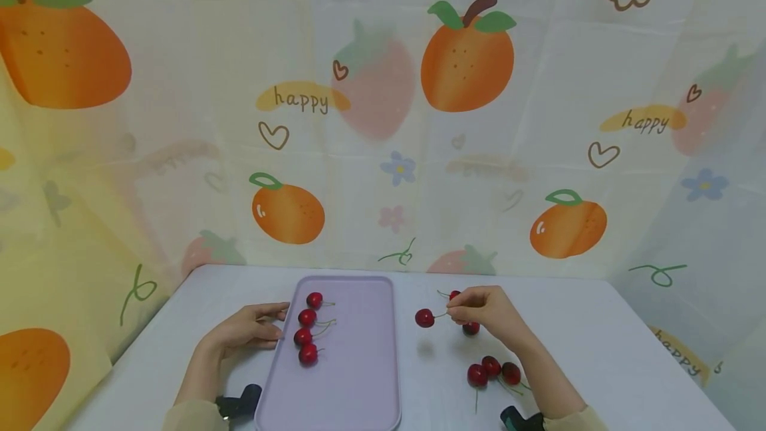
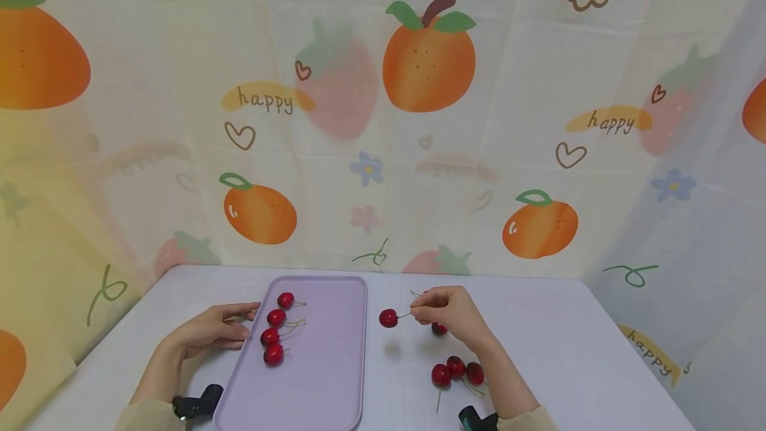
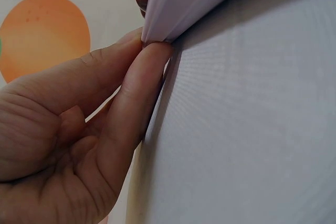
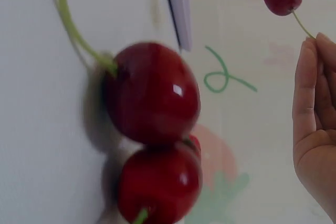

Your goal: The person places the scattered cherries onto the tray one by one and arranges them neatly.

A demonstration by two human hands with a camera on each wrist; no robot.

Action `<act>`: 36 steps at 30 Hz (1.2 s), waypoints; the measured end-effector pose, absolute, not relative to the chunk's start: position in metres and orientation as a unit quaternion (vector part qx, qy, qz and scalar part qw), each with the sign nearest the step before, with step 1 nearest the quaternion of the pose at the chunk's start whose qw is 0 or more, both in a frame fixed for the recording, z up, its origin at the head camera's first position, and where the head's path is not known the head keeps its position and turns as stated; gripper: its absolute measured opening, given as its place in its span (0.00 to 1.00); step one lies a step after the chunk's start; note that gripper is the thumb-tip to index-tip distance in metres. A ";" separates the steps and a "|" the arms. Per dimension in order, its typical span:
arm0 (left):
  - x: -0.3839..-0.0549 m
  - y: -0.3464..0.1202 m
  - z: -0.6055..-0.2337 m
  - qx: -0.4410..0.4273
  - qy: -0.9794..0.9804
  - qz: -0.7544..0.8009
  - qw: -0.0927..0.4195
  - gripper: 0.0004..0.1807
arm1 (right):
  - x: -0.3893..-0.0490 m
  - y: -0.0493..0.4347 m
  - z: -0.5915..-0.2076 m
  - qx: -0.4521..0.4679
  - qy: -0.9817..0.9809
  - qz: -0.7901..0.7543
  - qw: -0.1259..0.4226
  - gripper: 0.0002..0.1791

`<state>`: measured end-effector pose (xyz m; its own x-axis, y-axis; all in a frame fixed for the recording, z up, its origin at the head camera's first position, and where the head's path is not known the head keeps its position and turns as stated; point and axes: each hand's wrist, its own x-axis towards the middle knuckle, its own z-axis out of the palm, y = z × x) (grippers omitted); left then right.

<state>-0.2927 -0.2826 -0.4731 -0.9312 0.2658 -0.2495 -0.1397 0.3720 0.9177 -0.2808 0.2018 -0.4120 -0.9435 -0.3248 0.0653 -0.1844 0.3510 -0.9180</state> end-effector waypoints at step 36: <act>-0.293 -0.283 -0.472 0.052 0.806 0.561 0.181 0.40 | -0.266 0.073 -0.430 -0.202 0.759 -0.608 0.115 0.10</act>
